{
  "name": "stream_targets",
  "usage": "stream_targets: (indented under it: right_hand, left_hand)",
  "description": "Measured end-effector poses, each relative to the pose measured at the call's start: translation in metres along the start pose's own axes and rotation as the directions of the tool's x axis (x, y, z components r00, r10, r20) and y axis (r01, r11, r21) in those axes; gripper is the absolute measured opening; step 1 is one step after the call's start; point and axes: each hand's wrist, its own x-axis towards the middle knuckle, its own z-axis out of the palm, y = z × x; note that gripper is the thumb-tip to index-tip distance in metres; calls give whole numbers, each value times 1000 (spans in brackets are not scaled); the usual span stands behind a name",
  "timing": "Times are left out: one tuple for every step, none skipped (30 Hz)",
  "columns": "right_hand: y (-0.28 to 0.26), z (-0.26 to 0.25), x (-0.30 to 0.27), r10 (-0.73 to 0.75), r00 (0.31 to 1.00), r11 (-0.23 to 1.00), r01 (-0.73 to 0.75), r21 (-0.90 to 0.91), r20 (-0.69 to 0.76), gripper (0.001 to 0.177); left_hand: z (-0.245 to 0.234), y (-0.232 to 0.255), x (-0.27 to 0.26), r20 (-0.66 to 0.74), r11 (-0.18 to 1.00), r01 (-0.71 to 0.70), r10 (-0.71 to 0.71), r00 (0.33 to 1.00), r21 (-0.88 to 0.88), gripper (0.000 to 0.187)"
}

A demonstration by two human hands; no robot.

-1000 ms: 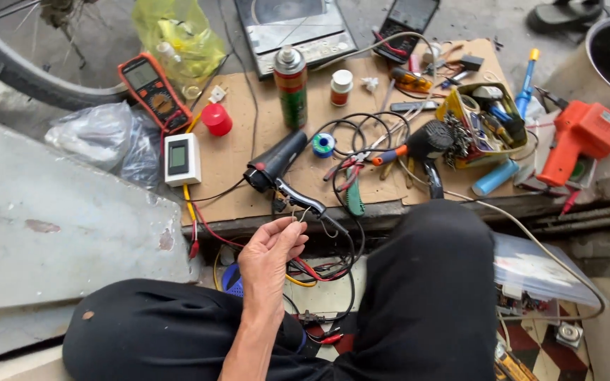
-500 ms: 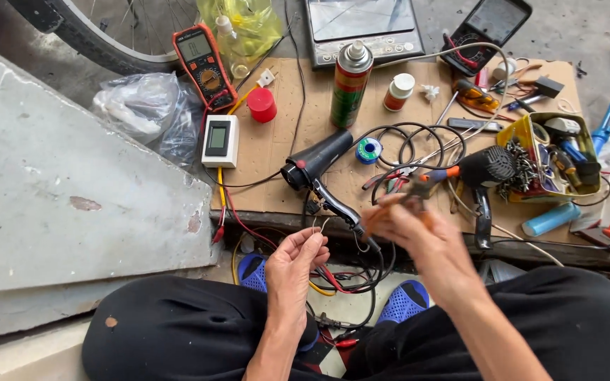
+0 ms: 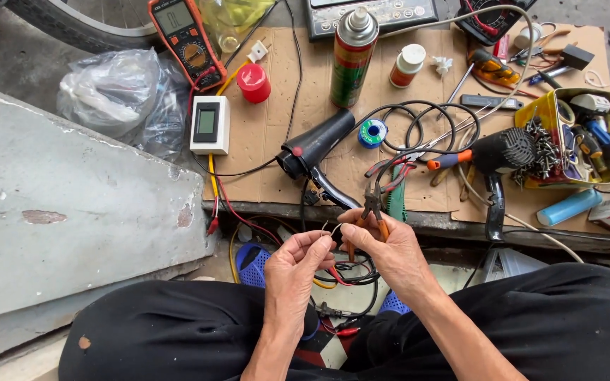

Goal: The person sits on the floor and works on a small electronic component, using pliers to strip and twist wires. They handle a small white box and a black hairdryer-like device, connecting wires to the component while surrounded by various tools and equipment.

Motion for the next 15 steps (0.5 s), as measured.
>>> stream_targets:
  right_hand:
    - [-1,0,-1,-14,1000,1000,14,-14,10,23]
    - [-3,-1,-2,-28,999,999,29,-27,21,21]
    - [-2,-2,-1,-29,999,999,30,-27,19,21]
    - [-2,-3,-1,-45,999,998,46,-36,28,17]
    - [-1,-5,0,-59,998,997,61,-46,37,17]
    - [3,-5,0,-58,998,997,60,-46,36,17]
    - [6,-5,0,-60,997,997,62,-50,43,15]
    - [9,-4,1,-62,997,996,64,-54,49,14]
    - [9,-3,0,-62,997,996,65,-54,51,14]
    - [9,-2,0,-66,996,994,70,-80,57,15]
    - [9,-2,-1,-67,996,992,73,-106,62,16]
    - [9,-2,-2,-64,996,992,70,-107,62,16]
    - [9,-1,-2,-71,995,991,78,-107,68,16]
    - [8,-1,-2,-79,994,990,86,-107,75,17]
    - [6,-1,-3,-79,994,990,87,-107,76,17]
  left_hand:
    - [0,0,0,13,1000,2,-2,1000,-4,25]
    - [0,-1,0,25,1000,5,-5,1000,-7,25]
    - [-1,-1,0,27,1000,5,-5,1000,-7,25]
    - [-1,-1,-1,54,1000,17,-17,998,3,25]
    - [-2,-1,-2,80,999,31,-32,996,13,25]
    - [-2,-3,-1,81,999,32,-33,996,13,25]
    - [-2,-5,0,109,1000,28,-29,994,12,25]
    - [-3,-7,1,138,1000,24,-25,990,11,26]
    - [-3,-9,3,136,1000,23,-24,990,11,26]
    - [-4,-11,4,130,1000,6,-7,991,9,25]
    - [-4,-14,5,125,1000,-7,6,992,7,23]
    - [-4,-16,6,124,1000,-4,4,992,8,23]
    - [-4,-17,7,123,1000,-14,12,992,15,23]
    - [-4,-18,8,123,999,-24,21,992,23,23]
    - [-4,-18,8,121,999,-24,22,992,23,23]
